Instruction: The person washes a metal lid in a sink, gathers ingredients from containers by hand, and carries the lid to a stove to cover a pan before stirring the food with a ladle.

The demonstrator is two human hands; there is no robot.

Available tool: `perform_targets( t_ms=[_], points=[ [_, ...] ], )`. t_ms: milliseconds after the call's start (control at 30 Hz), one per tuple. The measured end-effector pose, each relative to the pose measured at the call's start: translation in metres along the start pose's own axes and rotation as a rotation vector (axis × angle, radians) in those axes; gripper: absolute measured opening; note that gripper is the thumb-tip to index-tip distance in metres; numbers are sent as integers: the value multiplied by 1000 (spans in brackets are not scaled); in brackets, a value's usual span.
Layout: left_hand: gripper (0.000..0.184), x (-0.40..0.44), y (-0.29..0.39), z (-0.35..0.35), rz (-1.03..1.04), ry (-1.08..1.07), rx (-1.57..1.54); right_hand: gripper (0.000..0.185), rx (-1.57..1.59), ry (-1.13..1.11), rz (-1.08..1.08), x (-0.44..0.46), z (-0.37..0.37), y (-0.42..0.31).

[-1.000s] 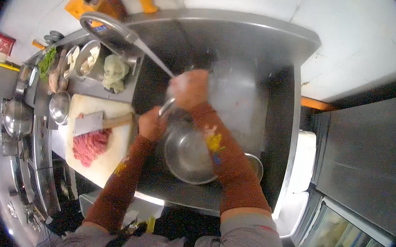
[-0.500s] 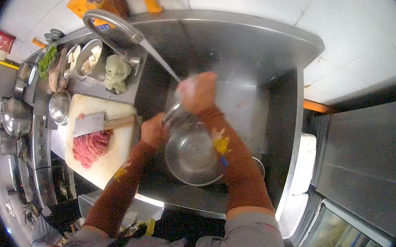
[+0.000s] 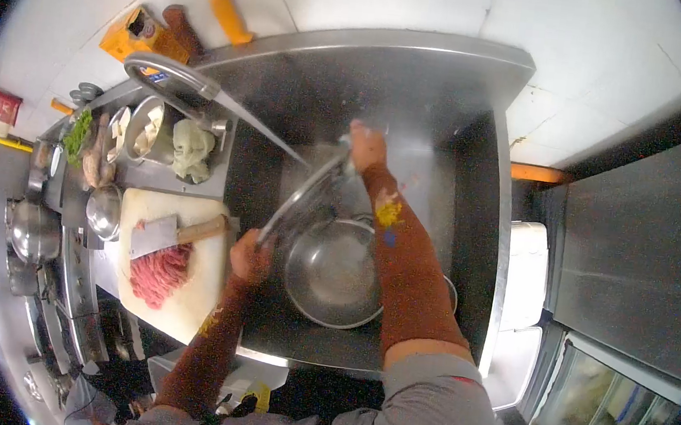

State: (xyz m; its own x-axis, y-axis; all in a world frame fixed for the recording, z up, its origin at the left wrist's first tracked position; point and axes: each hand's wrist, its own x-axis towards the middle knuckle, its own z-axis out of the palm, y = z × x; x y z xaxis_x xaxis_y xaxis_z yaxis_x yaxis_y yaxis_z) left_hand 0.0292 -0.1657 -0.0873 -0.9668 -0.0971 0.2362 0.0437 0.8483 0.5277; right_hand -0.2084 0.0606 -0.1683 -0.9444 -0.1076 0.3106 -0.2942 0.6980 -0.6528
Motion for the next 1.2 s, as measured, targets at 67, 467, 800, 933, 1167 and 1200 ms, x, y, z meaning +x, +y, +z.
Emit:
perform_targets(
  t_ms=[67,467,800,933,1167,1200],
  points=[
    [16,16,25,-14,-51,92,-69,27,-188,-50,-117,0,-19,-40],
    [23,50,33,30,59,-26,66,36,533,28,388,22,-31,-11],
    [25,25,22,11,-38,-18,49,40,292,124,41,-3,-21,-26],
    [22,17,5,7,-5,-48,0,55,260,75,300,-2,38,66],
    [25,101,42,-4,105,-245,67,41,465,275,480,-51,-12,-136],
    [25,100,41,-4,58,-258,98,39,380,284,320,-76,-3,-155]
  ],
)
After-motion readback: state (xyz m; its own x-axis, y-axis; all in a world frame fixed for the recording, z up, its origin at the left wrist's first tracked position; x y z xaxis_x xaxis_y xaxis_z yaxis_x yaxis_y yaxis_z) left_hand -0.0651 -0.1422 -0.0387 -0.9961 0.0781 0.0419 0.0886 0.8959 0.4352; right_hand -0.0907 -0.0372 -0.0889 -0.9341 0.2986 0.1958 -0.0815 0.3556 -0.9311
